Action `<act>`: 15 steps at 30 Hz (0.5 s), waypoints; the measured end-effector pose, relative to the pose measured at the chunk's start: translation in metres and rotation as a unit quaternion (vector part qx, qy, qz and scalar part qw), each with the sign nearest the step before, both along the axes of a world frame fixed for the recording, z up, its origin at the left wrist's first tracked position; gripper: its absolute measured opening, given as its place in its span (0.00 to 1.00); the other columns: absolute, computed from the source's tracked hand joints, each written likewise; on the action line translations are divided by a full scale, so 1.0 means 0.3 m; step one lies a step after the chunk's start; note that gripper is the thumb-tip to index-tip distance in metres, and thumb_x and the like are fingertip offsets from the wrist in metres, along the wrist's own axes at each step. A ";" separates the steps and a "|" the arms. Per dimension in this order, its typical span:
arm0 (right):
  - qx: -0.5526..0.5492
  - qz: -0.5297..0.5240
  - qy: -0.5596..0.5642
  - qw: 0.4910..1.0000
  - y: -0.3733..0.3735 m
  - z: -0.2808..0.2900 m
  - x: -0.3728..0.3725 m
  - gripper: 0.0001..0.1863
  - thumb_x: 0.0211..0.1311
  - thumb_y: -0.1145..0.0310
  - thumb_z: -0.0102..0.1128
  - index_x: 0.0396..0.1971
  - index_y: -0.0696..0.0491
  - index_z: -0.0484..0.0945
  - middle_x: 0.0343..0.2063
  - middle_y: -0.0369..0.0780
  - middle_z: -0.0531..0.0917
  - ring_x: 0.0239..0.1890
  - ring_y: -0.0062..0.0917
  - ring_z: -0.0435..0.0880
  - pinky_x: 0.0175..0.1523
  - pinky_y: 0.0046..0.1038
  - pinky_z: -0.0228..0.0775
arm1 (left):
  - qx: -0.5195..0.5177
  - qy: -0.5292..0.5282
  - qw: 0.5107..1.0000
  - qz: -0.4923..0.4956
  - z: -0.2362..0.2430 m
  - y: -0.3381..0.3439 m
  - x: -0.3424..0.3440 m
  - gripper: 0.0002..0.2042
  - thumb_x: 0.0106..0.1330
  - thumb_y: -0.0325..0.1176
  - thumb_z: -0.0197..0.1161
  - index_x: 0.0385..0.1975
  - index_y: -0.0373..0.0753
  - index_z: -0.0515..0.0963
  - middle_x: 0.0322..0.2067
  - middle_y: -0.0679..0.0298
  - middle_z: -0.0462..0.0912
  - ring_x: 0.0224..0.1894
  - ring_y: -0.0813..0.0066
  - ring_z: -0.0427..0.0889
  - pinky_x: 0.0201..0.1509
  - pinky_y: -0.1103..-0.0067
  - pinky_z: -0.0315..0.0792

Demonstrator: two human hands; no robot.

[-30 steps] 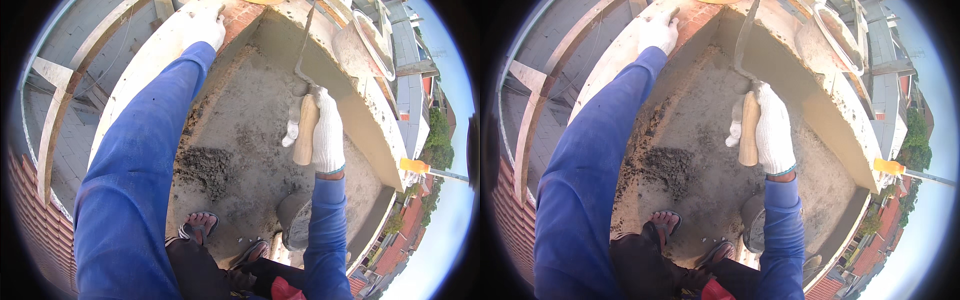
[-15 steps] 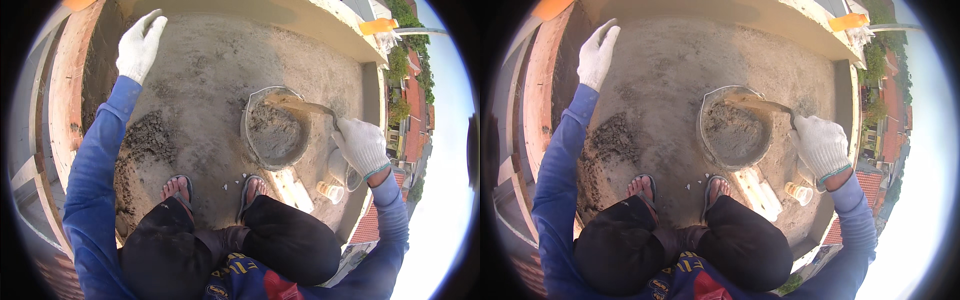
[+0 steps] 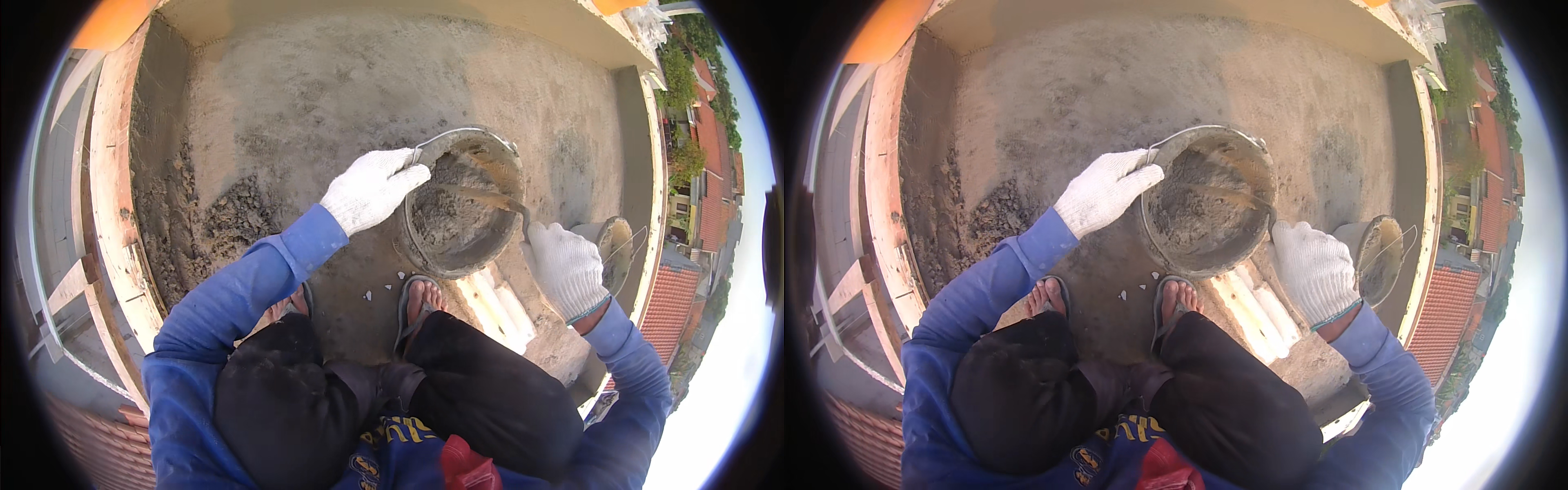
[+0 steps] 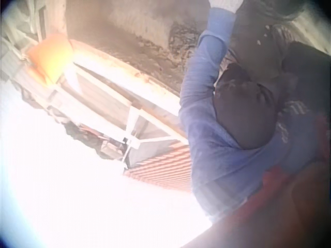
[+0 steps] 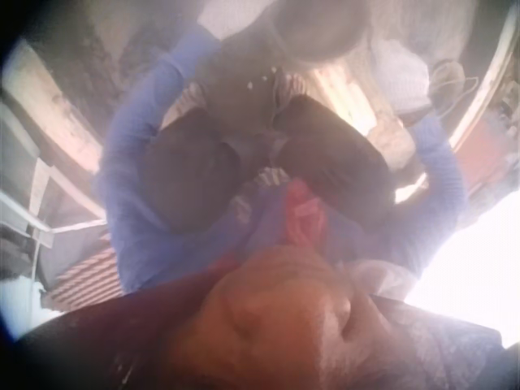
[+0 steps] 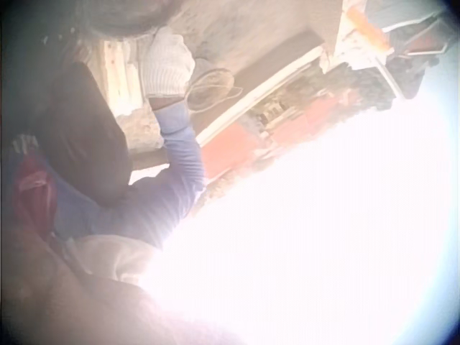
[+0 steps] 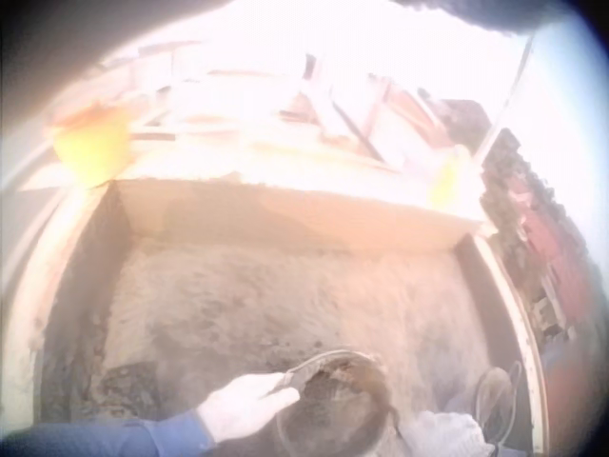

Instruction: The person scoops cement from a bucket with a trowel and applies it to a curved brick wall edge, smoothing the surface repeatedly. The person also uses a wooden float to level the applied cement along the wall.

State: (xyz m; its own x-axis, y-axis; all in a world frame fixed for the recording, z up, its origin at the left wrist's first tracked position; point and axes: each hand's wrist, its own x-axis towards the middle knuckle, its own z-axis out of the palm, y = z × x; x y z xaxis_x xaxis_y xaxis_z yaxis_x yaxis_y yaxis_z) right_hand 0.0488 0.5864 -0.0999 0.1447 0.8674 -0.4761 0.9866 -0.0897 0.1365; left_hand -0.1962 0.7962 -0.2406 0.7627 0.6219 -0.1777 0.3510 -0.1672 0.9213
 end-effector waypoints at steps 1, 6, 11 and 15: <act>0.005 -0.058 0.014 0.998 -0.022 -0.011 0.047 0.10 0.72 0.64 0.63 0.40 0.55 0.82 0.31 0.52 0.88 0.36 0.44 0.93 0.38 0.43 0.85 | -0.026 0.002 1.000 -0.017 0.038 -0.021 0.034 0.25 0.80 0.47 0.61 0.64 0.31 0.81 0.54 0.44 0.89 0.59 0.51 0.87 0.65 0.65 0.77; -0.080 -0.198 0.214 0.953 -0.200 -0.147 0.124 0.21 0.81 0.53 0.53 0.48 0.57 0.83 0.33 0.56 0.88 0.33 0.43 0.93 0.36 0.42 0.85 | -0.067 0.004 0.996 -0.055 0.133 -0.051 0.101 0.23 0.81 0.44 0.62 0.64 0.31 0.81 0.50 0.49 0.91 0.52 0.67 0.88 0.61 0.69 0.78; -0.212 -0.434 0.468 0.740 -0.076 -0.070 -0.051 0.20 0.81 0.56 0.53 0.46 0.60 0.80 0.25 0.40 0.83 0.22 0.25 0.86 0.27 0.28 0.81 | -0.078 -0.014 0.996 -0.041 0.150 -0.059 0.071 0.22 0.80 0.43 0.63 0.62 0.32 0.83 0.51 0.46 0.91 0.54 0.59 0.90 0.60 0.67 0.79; -0.115 -0.465 0.651 0.589 -0.246 -0.127 0.007 0.22 0.85 0.53 0.54 0.44 0.61 0.78 0.20 0.41 0.81 0.16 0.26 0.82 0.19 0.31 0.78 | -0.038 0.054 0.997 -0.045 0.137 -0.040 0.073 0.24 0.82 0.49 0.58 0.64 0.36 0.81 0.51 0.41 0.88 0.55 0.41 0.87 0.59 0.61 0.78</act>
State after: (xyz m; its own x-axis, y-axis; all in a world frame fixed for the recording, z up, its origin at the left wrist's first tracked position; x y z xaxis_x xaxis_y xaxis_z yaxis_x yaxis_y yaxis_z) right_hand 0.0509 0.5126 -0.1378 -0.1107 0.5919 -0.7984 -0.1913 -0.8010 -0.5673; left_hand -0.1744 0.7843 -0.1994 0.7885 0.5335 -0.3061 0.4361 -0.1339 0.8899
